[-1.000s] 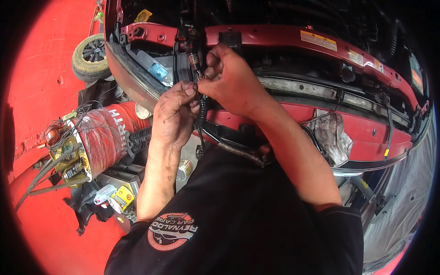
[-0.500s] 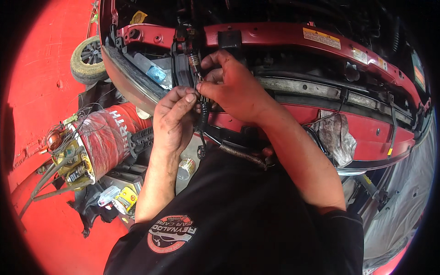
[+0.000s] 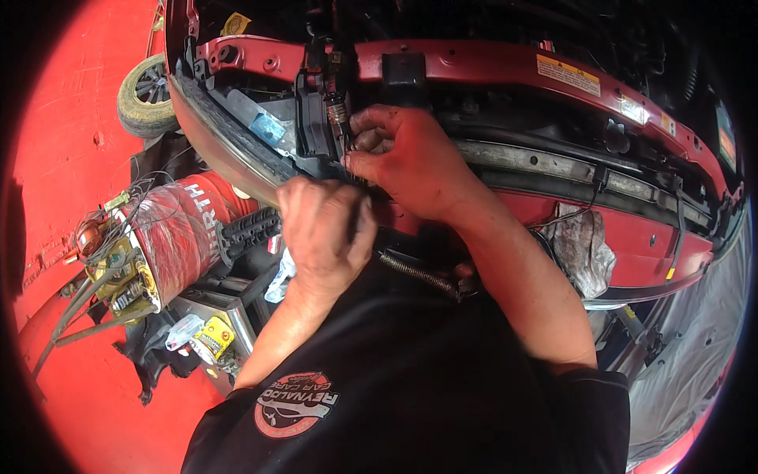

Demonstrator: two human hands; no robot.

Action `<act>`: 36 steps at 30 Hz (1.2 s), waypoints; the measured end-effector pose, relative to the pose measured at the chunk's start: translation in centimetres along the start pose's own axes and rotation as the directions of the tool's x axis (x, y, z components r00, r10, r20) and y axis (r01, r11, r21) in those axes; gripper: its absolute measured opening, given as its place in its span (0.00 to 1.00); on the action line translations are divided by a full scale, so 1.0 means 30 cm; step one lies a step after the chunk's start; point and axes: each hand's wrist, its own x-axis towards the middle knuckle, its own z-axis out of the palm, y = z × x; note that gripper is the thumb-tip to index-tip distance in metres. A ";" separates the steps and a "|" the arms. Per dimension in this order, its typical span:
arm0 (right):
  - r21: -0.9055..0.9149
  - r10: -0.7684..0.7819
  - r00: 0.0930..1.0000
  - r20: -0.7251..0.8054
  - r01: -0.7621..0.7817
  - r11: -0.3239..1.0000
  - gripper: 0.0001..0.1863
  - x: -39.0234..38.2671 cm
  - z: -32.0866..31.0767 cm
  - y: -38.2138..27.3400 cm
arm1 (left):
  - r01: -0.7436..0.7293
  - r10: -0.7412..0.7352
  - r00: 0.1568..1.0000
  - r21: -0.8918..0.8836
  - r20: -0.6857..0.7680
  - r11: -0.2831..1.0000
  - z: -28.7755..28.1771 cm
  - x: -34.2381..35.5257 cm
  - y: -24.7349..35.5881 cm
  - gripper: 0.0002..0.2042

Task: The person manipulates a wire harness and electrical connector near a car engine, wipes a component with a rag, and probes a connector using a screwdriver.

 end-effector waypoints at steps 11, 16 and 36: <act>0.115 0.024 0.996 0.083 -0.034 0.993 0.16 0.006 -0.005 0.010 | 0.032 -0.035 0.998 0.064 0.046 0.997 -0.004 -0.085 0.015 0.22; 0.103 -0.012 0.999 0.051 0.006 0.995 0.14 0.010 -0.002 0.011 | 0.502 -0.510 0.860 -0.153 -0.015 0.851 -0.027 -0.001 0.055 0.12; 0.024 0.005 0.999 0.042 -0.006 1.000 0.15 0.003 0.005 -0.015 | 0.394 -0.384 0.918 -0.108 0.104 0.913 0.030 -0.035 -0.007 0.09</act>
